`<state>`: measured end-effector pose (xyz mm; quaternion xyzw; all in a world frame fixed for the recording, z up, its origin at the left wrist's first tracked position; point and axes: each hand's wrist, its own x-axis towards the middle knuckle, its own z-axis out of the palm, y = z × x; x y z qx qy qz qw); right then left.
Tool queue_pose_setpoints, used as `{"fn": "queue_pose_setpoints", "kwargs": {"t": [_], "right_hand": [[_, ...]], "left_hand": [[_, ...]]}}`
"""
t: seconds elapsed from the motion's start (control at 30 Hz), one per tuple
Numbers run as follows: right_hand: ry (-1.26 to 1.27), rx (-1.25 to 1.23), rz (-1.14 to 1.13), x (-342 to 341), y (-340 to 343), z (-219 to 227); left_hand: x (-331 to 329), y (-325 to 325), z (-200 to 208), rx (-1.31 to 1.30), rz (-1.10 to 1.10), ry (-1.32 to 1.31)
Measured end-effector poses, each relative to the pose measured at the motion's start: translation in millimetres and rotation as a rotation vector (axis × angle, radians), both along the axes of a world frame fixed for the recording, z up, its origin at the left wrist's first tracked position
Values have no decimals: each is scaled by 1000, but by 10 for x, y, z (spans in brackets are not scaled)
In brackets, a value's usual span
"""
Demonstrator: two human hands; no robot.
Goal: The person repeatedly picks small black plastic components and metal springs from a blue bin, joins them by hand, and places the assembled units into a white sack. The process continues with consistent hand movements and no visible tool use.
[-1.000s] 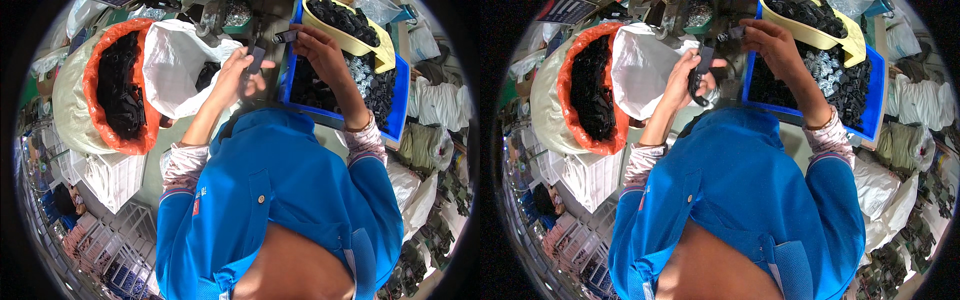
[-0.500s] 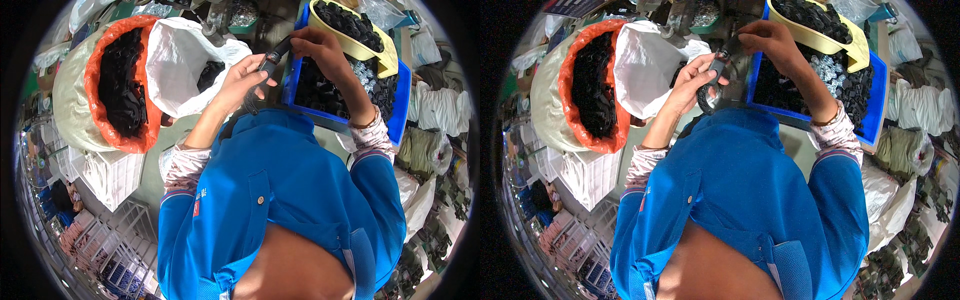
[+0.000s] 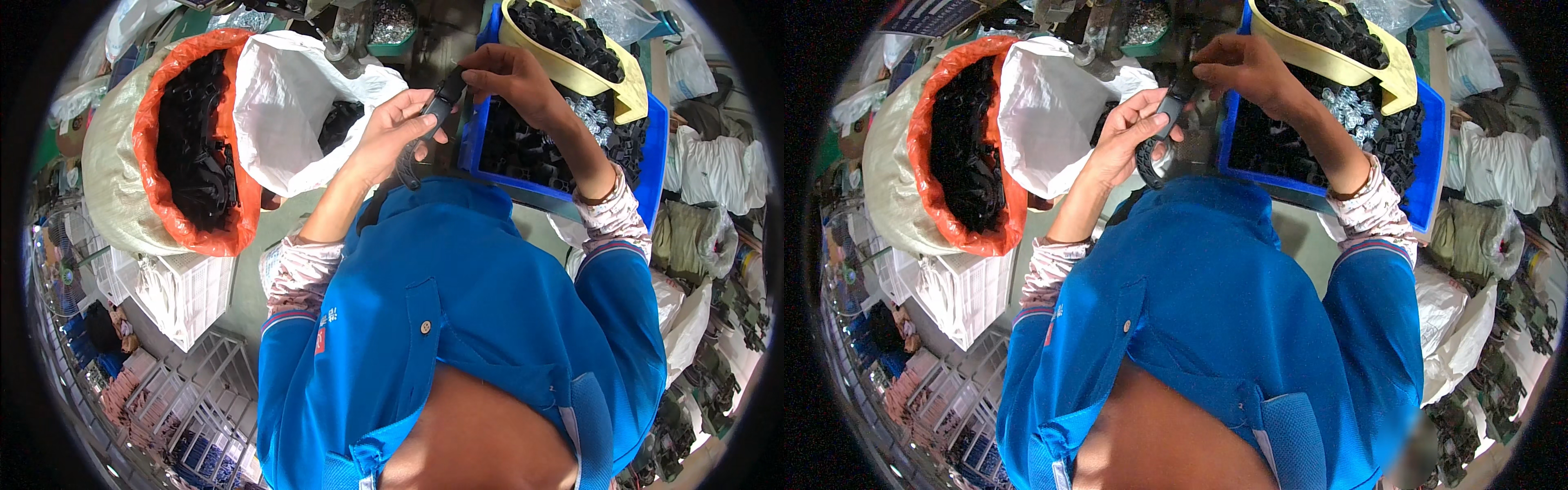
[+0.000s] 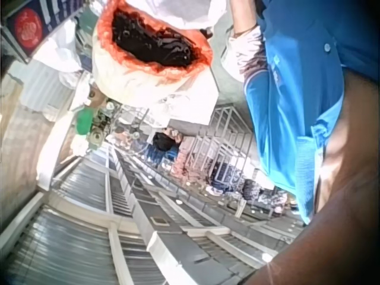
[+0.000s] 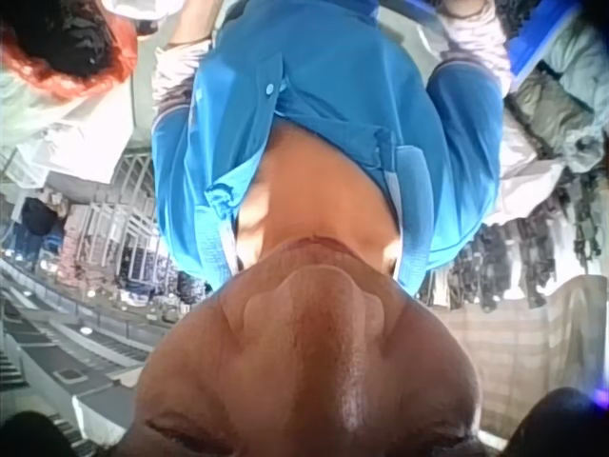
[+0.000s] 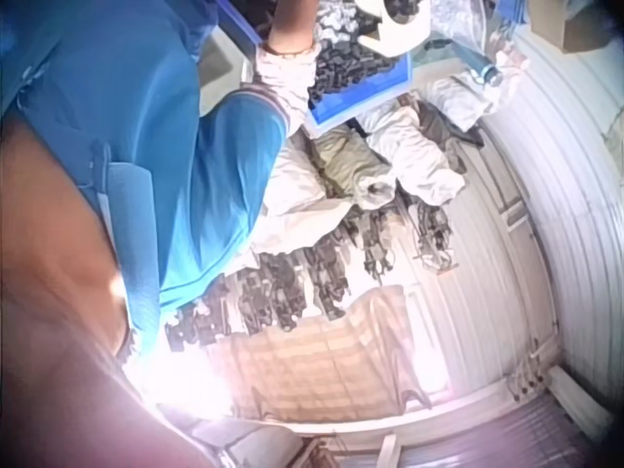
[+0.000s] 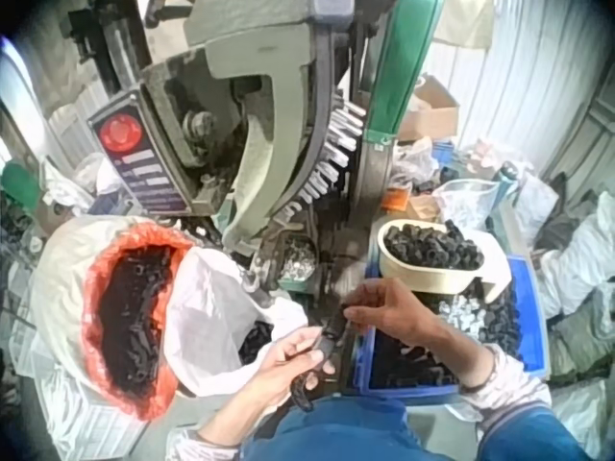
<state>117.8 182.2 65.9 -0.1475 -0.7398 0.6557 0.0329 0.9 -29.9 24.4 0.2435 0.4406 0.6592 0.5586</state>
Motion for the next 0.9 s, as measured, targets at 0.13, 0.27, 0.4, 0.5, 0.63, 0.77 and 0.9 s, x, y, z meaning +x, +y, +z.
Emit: {"fn": "queue_pose_setpoints", "kwargs": {"t": [0.13, 0.27, 0.4, 0.5, 0.63, 0.77, 0.9], "right_hand": [[2, -40, -4, 16, -53, -40], [4, -3, 31, 50, -97, -106], [96, -232, -96, 215, -191, -146], [171, -197, -175, 315, -225, -182], [112, -103, -168, 423, -202, -49], [201, 635, -464, 601, 590, 93], [-56, 1139, -672, 705, 1262, 115]], "left_hand": [[-12, 79, -31, 38, -24, -15], [19, 186, 11, -14, 59, 99], [114, 314, -10, 18, 218, 352], [138, 373, 59, 43, 190, 413], [124, 385, 72, -67, 141, 469], [88, 395, 102, 31, 117, 442], [95, 417, 54, 36, 135, 411]]}}
